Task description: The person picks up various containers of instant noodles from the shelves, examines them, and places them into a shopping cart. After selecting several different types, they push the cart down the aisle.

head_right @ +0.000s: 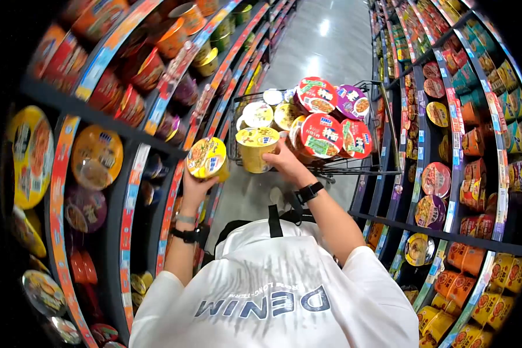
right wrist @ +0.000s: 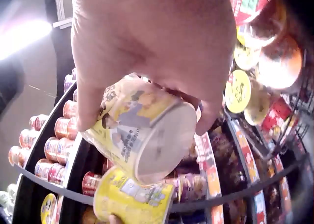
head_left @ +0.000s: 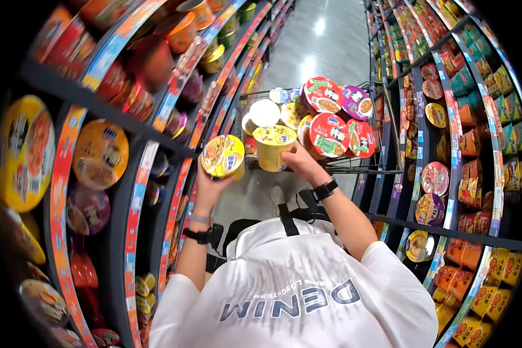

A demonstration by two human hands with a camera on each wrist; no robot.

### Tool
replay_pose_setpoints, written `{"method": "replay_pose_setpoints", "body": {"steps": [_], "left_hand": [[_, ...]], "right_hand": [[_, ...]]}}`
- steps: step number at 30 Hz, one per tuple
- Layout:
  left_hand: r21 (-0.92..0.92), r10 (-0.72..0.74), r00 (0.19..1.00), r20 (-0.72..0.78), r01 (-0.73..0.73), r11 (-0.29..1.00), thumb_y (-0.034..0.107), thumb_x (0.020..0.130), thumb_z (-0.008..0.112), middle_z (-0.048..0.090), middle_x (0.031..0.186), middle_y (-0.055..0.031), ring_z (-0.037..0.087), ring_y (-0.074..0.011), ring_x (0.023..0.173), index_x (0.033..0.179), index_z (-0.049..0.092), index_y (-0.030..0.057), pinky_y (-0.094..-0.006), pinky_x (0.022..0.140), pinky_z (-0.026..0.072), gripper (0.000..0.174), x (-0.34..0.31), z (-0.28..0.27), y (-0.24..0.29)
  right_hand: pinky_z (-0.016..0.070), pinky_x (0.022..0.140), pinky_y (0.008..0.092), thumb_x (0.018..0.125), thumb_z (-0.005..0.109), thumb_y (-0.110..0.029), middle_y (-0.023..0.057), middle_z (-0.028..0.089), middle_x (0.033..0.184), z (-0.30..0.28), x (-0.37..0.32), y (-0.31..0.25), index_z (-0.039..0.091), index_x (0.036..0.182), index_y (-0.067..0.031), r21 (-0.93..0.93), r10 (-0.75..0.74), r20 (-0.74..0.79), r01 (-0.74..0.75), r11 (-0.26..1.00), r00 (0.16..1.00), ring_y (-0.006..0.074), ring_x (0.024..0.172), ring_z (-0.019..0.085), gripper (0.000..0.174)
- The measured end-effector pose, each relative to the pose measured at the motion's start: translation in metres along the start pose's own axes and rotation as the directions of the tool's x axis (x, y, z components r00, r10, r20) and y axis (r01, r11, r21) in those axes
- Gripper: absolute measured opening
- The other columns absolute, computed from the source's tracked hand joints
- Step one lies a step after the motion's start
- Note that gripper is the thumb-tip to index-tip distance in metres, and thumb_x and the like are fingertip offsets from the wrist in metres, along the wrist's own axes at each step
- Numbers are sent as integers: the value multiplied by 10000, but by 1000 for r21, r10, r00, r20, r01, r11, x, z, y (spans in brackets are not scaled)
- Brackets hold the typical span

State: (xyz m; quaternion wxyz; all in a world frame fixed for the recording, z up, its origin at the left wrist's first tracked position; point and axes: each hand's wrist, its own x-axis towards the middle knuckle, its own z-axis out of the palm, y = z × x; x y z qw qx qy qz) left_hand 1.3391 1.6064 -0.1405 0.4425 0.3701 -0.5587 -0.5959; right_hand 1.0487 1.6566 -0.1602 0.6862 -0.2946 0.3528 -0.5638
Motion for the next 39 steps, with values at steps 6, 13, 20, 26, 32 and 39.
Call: {"method": "replay_pose_setpoints", "body": {"steps": [6,13,20,26,32,39], "left_hand": [[385,150,988,-20,-131,914,180,643,911,573,1283,-168,569,-256,1168,1339,444,-12,-363,988,464,860,157,81,-104],[316,-40,992,122,-1,949,164,660,890,609,1220,-156,605,-282,1132,1330,401,15,-389,945,494,843,225,178,-169],[446,-19,989,144,-48,894,-4,706,797,499,1374,-203,557,-290,1222,1462,245,20,-384,996,484,937,227,206,-250],[428,-250,961,122,176,887,-38,794,687,265,1521,-219,362,-368,1381,1553,128,95,-422,1039,480,952,202,174,-180],[468,-192,979,-74,204,860,15,854,653,415,1463,-124,541,-284,1221,1460,360,47,-352,943,491,674,156,57,-120],[505,-170,943,-285,298,810,21,916,604,508,1387,-123,583,-240,1171,1424,406,18,-347,936,492,545,33,-56,-58]], "right_hand": [[431,974,330,929,585,-138,90,514,1307,-90,-37,-60,275,1478,-68,-50,-28,-404,8,999,914,178,1156,520,634],[393,1054,347,938,565,-117,85,478,1357,-154,-95,-71,322,1453,-93,11,-159,-608,209,978,778,199,1254,482,570],[401,1031,335,788,773,-113,92,511,1291,-158,-101,-81,383,1371,-93,-220,-127,-684,-37,975,719,202,1231,488,701],[495,958,377,724,841,-168,140,516,1268,-159,-3,-73,368,1341,-61,-615,-447,-479,74,785,755,253,1160,561,785],[457,969,419,643,834,-186,194,540,1154,-125,88,-85,457,1255,-4,-966,-519,-154,-18,257,841,361,1135,541,741],[400,1038,456,649,827,-106,250,412,1334,-146,97,-60,496,1094,1,-986,-491,-101,-22,165,865,430,1262,408,565]]}}
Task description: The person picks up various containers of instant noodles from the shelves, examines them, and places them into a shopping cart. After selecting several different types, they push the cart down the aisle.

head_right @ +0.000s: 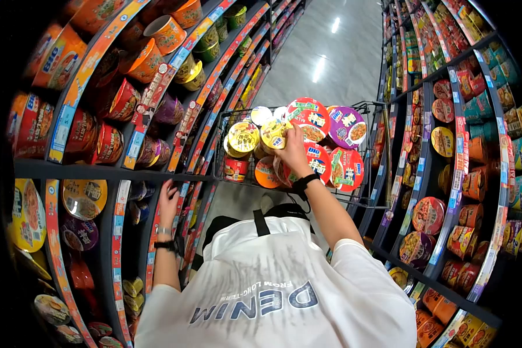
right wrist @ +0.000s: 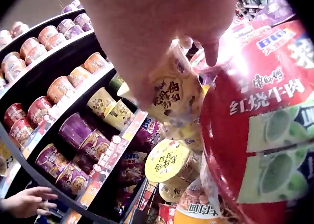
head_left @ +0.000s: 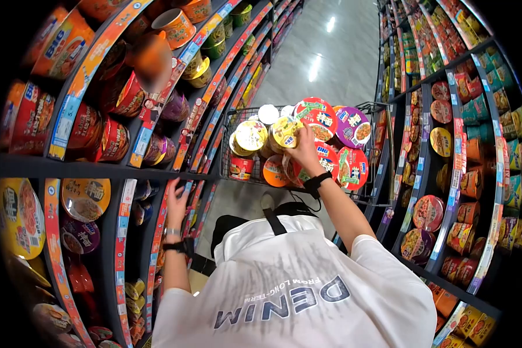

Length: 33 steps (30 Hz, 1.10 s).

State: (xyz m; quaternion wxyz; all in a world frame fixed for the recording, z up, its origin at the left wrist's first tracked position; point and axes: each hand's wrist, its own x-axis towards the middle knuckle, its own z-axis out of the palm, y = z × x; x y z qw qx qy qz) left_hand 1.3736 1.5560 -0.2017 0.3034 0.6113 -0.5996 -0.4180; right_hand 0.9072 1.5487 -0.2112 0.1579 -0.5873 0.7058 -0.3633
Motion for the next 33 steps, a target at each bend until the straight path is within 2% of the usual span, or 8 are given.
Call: {"method": "replay_pose_setpoints", "body": {"steps": [9,14,18,21,26,29,31,33], "left_hand": [[-292,-245,963,-111,204,934,121,972,582,518,1385,-91,581,-167,1149,1372,477,47,-259,903,476,420,-97,-33,-74],[-355,-304,950,-66,262,897,148,978,576,530,1369,-45,565,-149,1173,1357,501,73,-279,886,494,393,-97,-16,-60],[-369,-324,946,-9,298,880,125,975,584,546,1294,-17,605,-145,1094,1307,523,78,-263,799,513,341,-83,-17,-47],[-318,-363,931,-29,336,886,145,975,586,595,1181,-18,610,-116,1020,1308,526,80,-249,791,504,344,-78,-16,-20],[-249,-265,963,58,271,930,138,969,588,599,1182,-49,591,-111,1018,1313,535,28,-250,826,496,365,-58,-28,-43],[-142,-160,984,75,169,975,150,953,615,587,1219,-46,601,-104,968,1285,563,42,-234,749,494,353,-45,-27,-34],[-82,-125,984,124,135,987,149,960,609,589,1222,-46,588,-116,1023,1274,571,46,-258,809,501,334,-42,-24,-5],[-72,-129,977,170,142,987,153,966,602,590,1228,-40,582,-120,1048,1268,578,52,-268,841,500,319,-43,-18,29]], "right_hand": [[353,1074,425,852,715,-233,252,440,1420,-59,-1,60,562,1137,25,-18,36,-301,-44,999,953,391,1309,432,414],[463,882,392,882,668,-193,183,632,1052,-139,-31,188,603,1080,19,-72,218,-712,-377,923,668,327,985,598,298],[448,919,539,858,640,-386,170,579,1203,-204,-129,258,576,1189,-47,-436,314,-744,-785,440,590,385,1157,510,478],[319,1054,644,975,432,-546,160,484,1419,-234,-195,256,454,1397,-80,-243,750,-591,-952,186,297,365,1317,435,629],[556,680,400,1032,373,-452,218,660,924,-246,-263,302,640,1134,-20,-120,774,-240,-809,575,586,314,782,690,518],[497,490,386,1032,400,-437,172,620,722,-239,-277,307,645,955,12,-179,704,-283,-757,629,651,272,582,655,518],[436,820,509,1035,347,-445,258,641,865,-231,-287,305,627,911,15,-216,690,-321,-759,614,649,457,893,593,553],[515,502,391,1030,421,-416,144,582,657,-225,-303,318,597,859,24,-277,557,-358,-655,703,749,268,562,640,504]]}}
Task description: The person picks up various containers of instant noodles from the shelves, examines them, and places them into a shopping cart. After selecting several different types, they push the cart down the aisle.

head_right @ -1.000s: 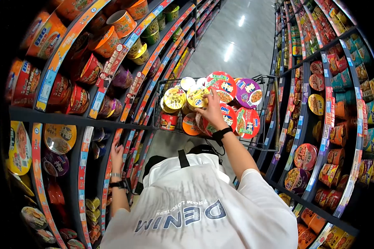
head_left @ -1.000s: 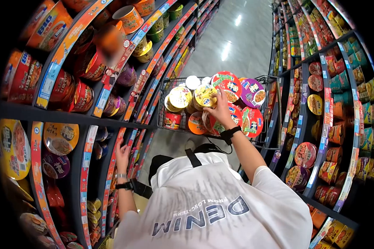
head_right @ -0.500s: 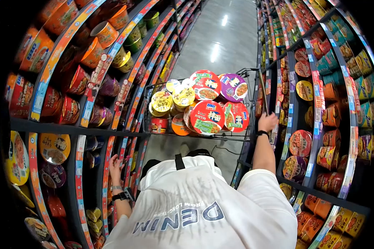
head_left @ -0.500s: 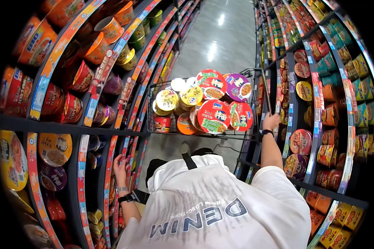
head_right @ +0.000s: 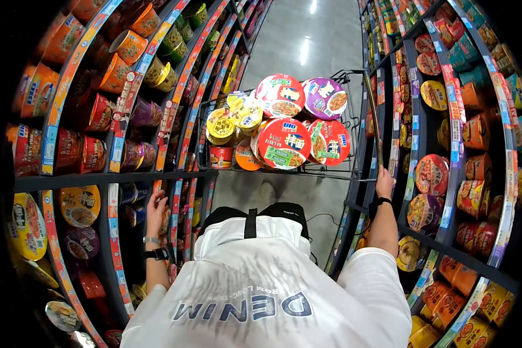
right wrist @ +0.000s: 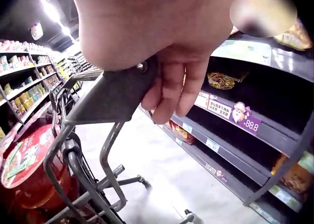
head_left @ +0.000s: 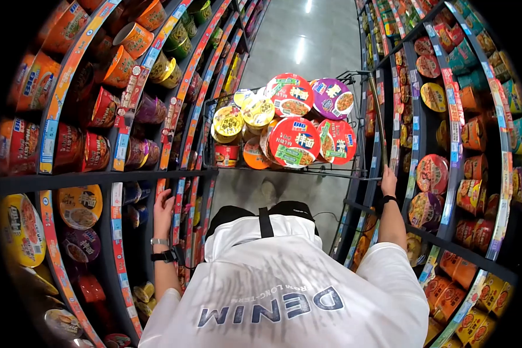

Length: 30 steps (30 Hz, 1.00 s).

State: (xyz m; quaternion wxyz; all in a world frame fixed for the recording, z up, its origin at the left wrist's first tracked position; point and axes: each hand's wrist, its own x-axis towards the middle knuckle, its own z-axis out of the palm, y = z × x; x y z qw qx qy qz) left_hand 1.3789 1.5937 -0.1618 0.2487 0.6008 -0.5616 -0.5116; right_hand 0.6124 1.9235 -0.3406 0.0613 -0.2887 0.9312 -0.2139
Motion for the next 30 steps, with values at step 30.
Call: {"method": "replay_pose_setpoints", "body": {"steps": [30], "left_hand": [[23,84,969,231,-92,996,68,963,563,679,1089,-81,633,-142,1012,1212,582,-15,-270,901,490,263,-288,-133,-218]], "right_hand": [[561,544,469,980,352,-611,142,649,853,-1,-300,-39,587,1116,-40,415,417,341,-533,737,842,319,677,670,632]]}}
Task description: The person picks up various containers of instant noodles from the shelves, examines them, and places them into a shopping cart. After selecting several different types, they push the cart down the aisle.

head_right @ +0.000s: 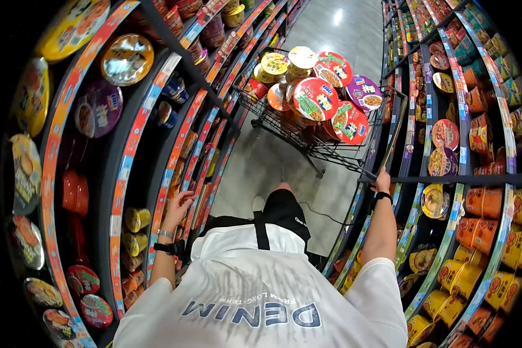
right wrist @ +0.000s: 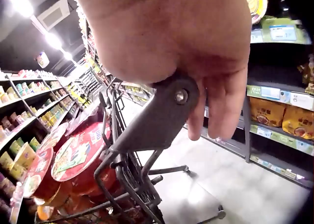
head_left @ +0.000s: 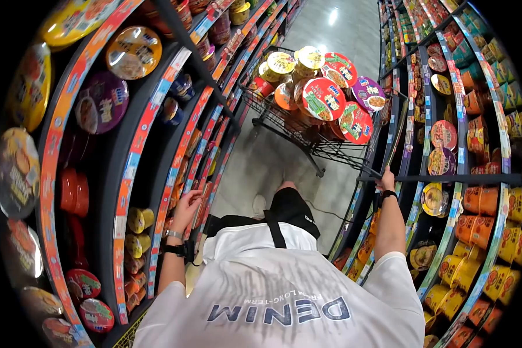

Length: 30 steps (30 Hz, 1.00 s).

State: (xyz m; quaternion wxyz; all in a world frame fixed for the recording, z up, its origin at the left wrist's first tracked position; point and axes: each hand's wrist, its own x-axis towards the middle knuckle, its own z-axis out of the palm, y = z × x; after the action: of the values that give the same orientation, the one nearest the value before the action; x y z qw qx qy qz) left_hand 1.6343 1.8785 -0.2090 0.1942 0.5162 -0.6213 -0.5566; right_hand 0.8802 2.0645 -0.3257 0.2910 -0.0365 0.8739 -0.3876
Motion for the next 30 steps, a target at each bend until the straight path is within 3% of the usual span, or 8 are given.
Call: {"method": "replay_pose_setpoints", "body": {"steps": [6,12,15,18,19,21,24,30], "left_hand": [[-25,92,993,-77,-94,995,67,960,561,686,1060,-89,645,-158,1007,1198,582,-19,-280,888,499,253,-40,3,0],[-120,151,981,-120,-166,979,70,968,557,684,1064,-97,645,-173,1024,1213,577,-32,-293,903,496,266,-90,33,-15],[-150,102,985,-138,-123,981,81,972,557,683,1071,-99,643,-165,1020,1195,585,-35,-285,900,497,253,-130,54,-23],[-237,47,990,-129,-77,968,89,976,559,684,1076,-99,643,-166,1013,1193,587,-32,-288,900,498,250,-172,73,-44],[-267,11,992,-127,-45,963,105,985,553,685,1086,-91,642,-158,1004,1198,587,-22,-277,876,500,250,-182,78,-59],[-284,-42,990,-135,2,959,117,988,552,686,1090,-84,642,-149,999,1203,588,-12,-268,858,499,253,-211,91,-81],[-277,-79,983,-165,31,960,152,997,549,689,1102,-68,641,-130,987,1221,591,27,-252,820,494,260,-258,106,-108],[-323,-124,959,-254,37,946,155,988,558,690,1099,-63,646,-142,984,1221,596,45,-255,821,488,261,-337,97,-141]], "right_hand": [[550,499,433,979,365,-579,200,683,811,2,-62,11,588,1031,-7,-204,149,227,-102,974,962,306,616,679,616],[556,431,434,1001,363,-537,241,662,741,24,-117,42,556,991,64,-66,19,318,2,998,948,359,532,670,631],[569,456,451,992,369,-519,279,655,763,34,-146,58,459,1114,48,-38,57,406,-46,998,912,394,562,680,587],[573,465,451,992,362,-488,284,648,732,50,-184,73,473,1067,38,-18,-10,390,18,1000,921,406,570,679,542],[576,471,447,994,361,-472,294,649,743,51,-197,83,475,1049,45,-88,-264,452,337,937,852,408,567,679,532],[592,523,428,998,360,-449,300,669,807,59,-224,88,488,1062,69,48,-25,490,2,999,871,397,628,697,538],[594,626,381,993,276,-543,240,712,855,64,-274,98,513,1140,125,6,40,623,-56,998,781,343,748,724,724],[589,679,364,975,292,-558,214,720,858,82,-353,105,591,1020,94,-211,106,733,77,974,672,296,739,729,719]]}}
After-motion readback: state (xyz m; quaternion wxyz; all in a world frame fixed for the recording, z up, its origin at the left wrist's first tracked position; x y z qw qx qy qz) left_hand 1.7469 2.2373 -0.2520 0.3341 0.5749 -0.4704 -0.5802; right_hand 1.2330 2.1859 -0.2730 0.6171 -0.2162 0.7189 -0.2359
